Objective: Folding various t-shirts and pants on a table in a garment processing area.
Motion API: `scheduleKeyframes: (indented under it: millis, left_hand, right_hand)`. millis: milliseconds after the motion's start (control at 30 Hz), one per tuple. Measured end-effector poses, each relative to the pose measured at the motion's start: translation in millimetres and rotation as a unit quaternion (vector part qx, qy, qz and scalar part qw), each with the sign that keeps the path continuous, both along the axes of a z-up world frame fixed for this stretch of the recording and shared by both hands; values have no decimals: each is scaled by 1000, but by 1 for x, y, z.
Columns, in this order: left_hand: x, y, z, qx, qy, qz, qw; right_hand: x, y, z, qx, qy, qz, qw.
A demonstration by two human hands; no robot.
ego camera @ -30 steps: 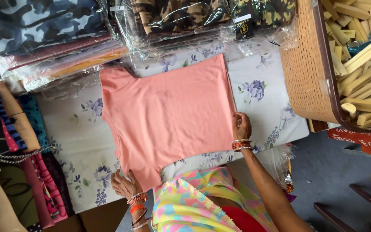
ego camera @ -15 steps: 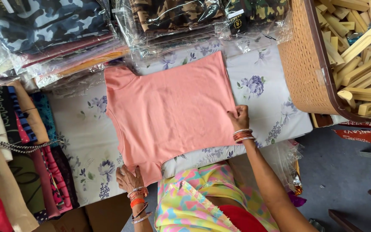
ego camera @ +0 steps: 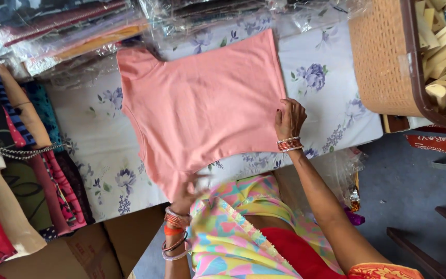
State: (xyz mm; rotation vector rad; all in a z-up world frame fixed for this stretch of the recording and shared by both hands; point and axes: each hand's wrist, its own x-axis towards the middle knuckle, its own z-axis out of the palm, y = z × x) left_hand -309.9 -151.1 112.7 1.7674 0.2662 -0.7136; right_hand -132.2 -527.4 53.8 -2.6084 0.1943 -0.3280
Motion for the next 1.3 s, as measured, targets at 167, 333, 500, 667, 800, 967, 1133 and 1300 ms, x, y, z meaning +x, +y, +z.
scheduleKeyframes:
  millis: [167, 333, 500, 667, 800, 967, 1133, 1300]
  left_hand:
    - [45, -74, 83, -402, -41, -247, 880]
    - [44, -126, 37, -433, 5, -209, 877]
    - [72, -203, 98, -262, -144, -170, 939]
    - [96, -212, 98, -109, -241, -229, 937]
    - [139, -180, 94, 10, -304, -49, 951]
    - [165, -130, 66, 93, -273, 9, 958]
    - [120, -163, -55, 250, -217, -199, 923]
    - [88, -197, 7, -120, -181, -388, 896]
  right_hand:
    - [8, 13, -5, 17, -13, 25, 999]
    - [18, 11, 1, 20, -20, 44, 999]
    - [21, 0, 4, 1, -21, 83, 996]
    - [12, -16, 0, -9, -11, 99, 995]
    - [2, -26, -9, -29, -5, 93, 995]
    - [-1, -26, -4, -7, -8, 95, 995]
    - [-10, -29, -16, -15, -13, 138, 990]
    - [-36, -46, -18, -50, -11, 235, 971]
